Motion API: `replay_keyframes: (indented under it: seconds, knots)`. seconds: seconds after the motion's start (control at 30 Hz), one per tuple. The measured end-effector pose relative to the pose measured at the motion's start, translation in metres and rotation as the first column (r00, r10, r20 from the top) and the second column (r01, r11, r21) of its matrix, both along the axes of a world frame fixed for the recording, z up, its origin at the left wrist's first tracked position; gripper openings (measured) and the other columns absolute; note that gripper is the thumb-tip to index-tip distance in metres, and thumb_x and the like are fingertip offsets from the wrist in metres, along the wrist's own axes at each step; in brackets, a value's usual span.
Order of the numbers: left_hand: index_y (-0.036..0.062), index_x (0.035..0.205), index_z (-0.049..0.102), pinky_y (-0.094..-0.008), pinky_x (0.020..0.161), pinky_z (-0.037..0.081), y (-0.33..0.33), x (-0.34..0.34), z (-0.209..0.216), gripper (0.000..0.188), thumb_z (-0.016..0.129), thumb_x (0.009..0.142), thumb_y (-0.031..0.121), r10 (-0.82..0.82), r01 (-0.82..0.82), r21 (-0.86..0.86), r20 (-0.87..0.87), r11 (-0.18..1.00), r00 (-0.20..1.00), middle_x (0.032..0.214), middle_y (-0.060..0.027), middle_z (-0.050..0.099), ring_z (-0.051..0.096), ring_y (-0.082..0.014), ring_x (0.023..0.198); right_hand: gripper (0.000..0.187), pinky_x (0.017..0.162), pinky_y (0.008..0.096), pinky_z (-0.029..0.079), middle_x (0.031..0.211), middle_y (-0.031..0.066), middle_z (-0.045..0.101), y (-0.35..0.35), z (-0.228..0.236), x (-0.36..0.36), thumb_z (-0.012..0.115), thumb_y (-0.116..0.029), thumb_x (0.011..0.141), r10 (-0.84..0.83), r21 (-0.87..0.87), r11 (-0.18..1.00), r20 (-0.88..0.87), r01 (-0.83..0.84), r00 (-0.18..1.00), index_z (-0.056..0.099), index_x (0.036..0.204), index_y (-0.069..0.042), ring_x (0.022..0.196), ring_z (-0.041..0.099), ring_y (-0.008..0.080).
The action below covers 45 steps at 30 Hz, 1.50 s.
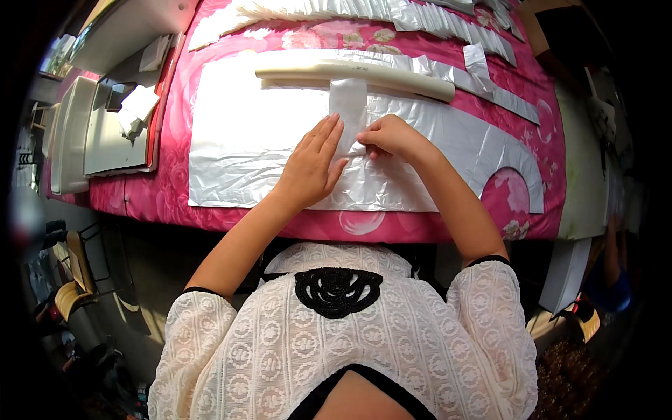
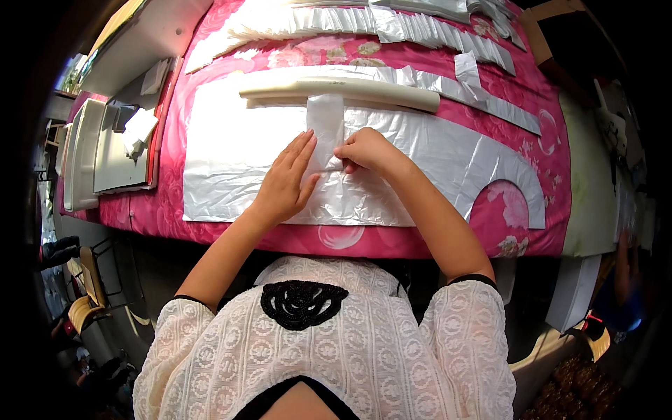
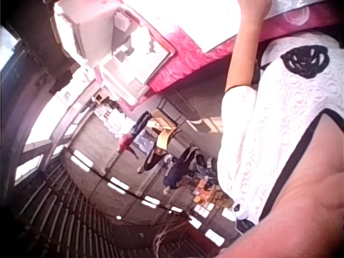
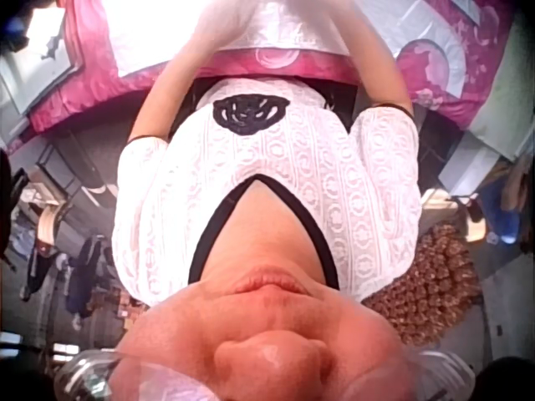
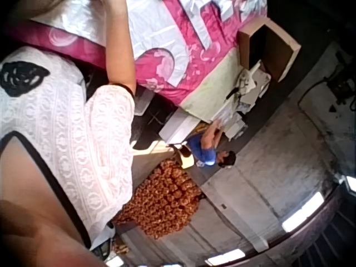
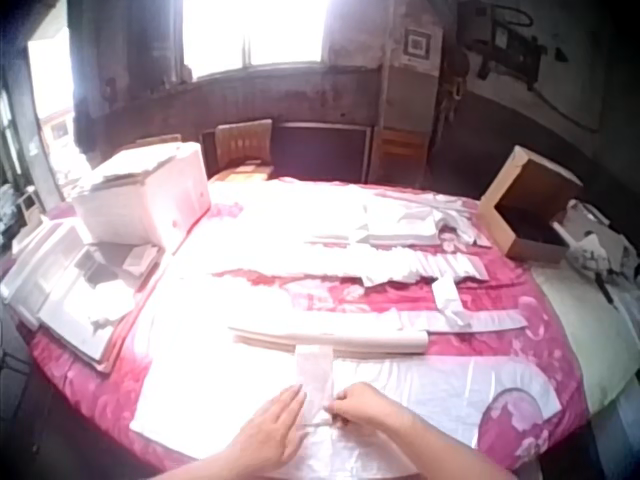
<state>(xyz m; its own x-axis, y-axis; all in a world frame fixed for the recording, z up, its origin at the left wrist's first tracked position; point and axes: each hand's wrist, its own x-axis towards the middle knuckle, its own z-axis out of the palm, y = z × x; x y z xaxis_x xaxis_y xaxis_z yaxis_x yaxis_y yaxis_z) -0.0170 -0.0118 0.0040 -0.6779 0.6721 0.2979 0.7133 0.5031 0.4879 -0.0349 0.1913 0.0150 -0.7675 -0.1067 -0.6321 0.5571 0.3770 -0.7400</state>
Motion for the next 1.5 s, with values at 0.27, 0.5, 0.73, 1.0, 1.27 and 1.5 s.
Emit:
replay_keyframes:
  seconds: [0.27, 0.5, 0.73, 1.0, 1.27, 1.5]
  knots:
    - [-0.0052, 0.133, 0.03, -0.0418, 0.108, 0.019, 0.008, 0.013, -0.025, 0.064, 0.051, 0.084, 0.031, 0.029, -0.049, -0.289, -0.073, 0.956, 0.997, 0.14, -0.0208, 0.029, 0.027, -0.0314, 0.131, 0.029, 0.069, 0.0339, 0.05, 0.081, 0.0112, 0.063, -0.017, 0.01, 0.026, 0.063, -0.013, 0.076, 0.198, 0.544, 0.834, -0.448, 0.09, 0.872, 0.059, 0.101, 0.002, 0.075, 0.063, 0.0222]
    - [-0.005, 0.124, 0.042, -0.0393, 0.097, 0.036, 0.01, -0.008, -0.009, 0.063, 0.064, 0.071, 0.021, 0.009, -0.022, -0.156, -0.084, 0.987, 0.996, 0.126, -0.019, 0.046, 0.046, -0.0307, 0.115, 0.037, 0.095, 0.0371, 0.039, 0.114, 0.0155, 0.056, 0.004, -0.018, 0.012, 0.057, -0.004, 0.074, 0.671, 0.675, 0.737, -0.725, -0.029, 0.155, 0.055, 0.111, 0.001, 0.109, 0.05, 0.0296]
    - [-0.0031, 0.118, 0.047, -0.0372, 0.093, 0.04, 0.015, -0.016, -0.009, 0.052, 0.06, 0.068, 0.006, 0.012, -0.029, -0.158, -0.107, 0.987, 0.994, 0.118, -0.0159, 0.051, 0.049, -0.028, 0.11, 0.037, 0.093, 0.0354, 0.042, 0.116, 0.0135, 0.056, 0.01, -0.016, 0.007, 0.054, 0.002, 0.073, 0.591, 0.585, 0.802, -0.745, -0.123, 0.309, 0.056, 0.11, 0.0, 0.107, 0.052, 0.0283]
    - [0.0011, 0.109, 0.055, -0.0357, 0.081, 0.047, 0.012, -0.02, -0.007, 0.04, 0.062, 0.07, 0.005, -0.064, 0.041, -0.137, -0.164, 0.99, 0.984, 0.105, -0.0106, 0.061, 0.059, -0.025, 0.095, 0.029, 0.081, 0.0347, 0.047, 0.098, 0.0101, 0.061, 0.007, -0.014, 0.008, 0.057, 0.005, 0.069, 0.518, 0.5, 0.854, -0.792, -0.142, 0.323, 0.062, 0.097, -0.002, 0.093, 0.056, 0.0272]
    - [0.0035, 0.112, 0.055, -0.0367, 0.086, 0.044, -0.018, 0.02, 0.0, 0.049, 0.065, 0.064, 0.002, -0.183, 0.183, 0.023, 0.016, 0.983, 0.983, 0.104, -0.0102, 0.063, 0.06, -0.0259, 0.096, 0.023, 0.071, 0.0331, 0.049, 0.084, 0.0061, 0.063, -0.004, -0.02, 0.059, 0.06, 0.004, 0.066, 0.41, 0.367, 0.912, -0.842, -0.185, 0.35, 0.064, 0.086, -0.005, 0.08, 0.058, 0.0249]
    - [0.0022, 0.113, 0.052, -0.0358, 0.069, 0.048, 0.002, 0.006, 0.003, 0.034, 0.058, 0.079, 0.007, 0.19, -0.336, 0.121, 0.628, 0.934, 0.755, 0.077, -0.0136, 0.066, 0.064, -0.028, 0.071, 0.019, 0.057, 0.0299, 0.044, 0.066, 0.0095, 0.062, -0.009, -0.002, 0.046, 0.058, -0.018, 0.083, 0.034, 0.119, 0.993, -0.474, 0.026, 0.88, 0.066, 0.085, 0.0, 0.058, 0.057, 0.0195]
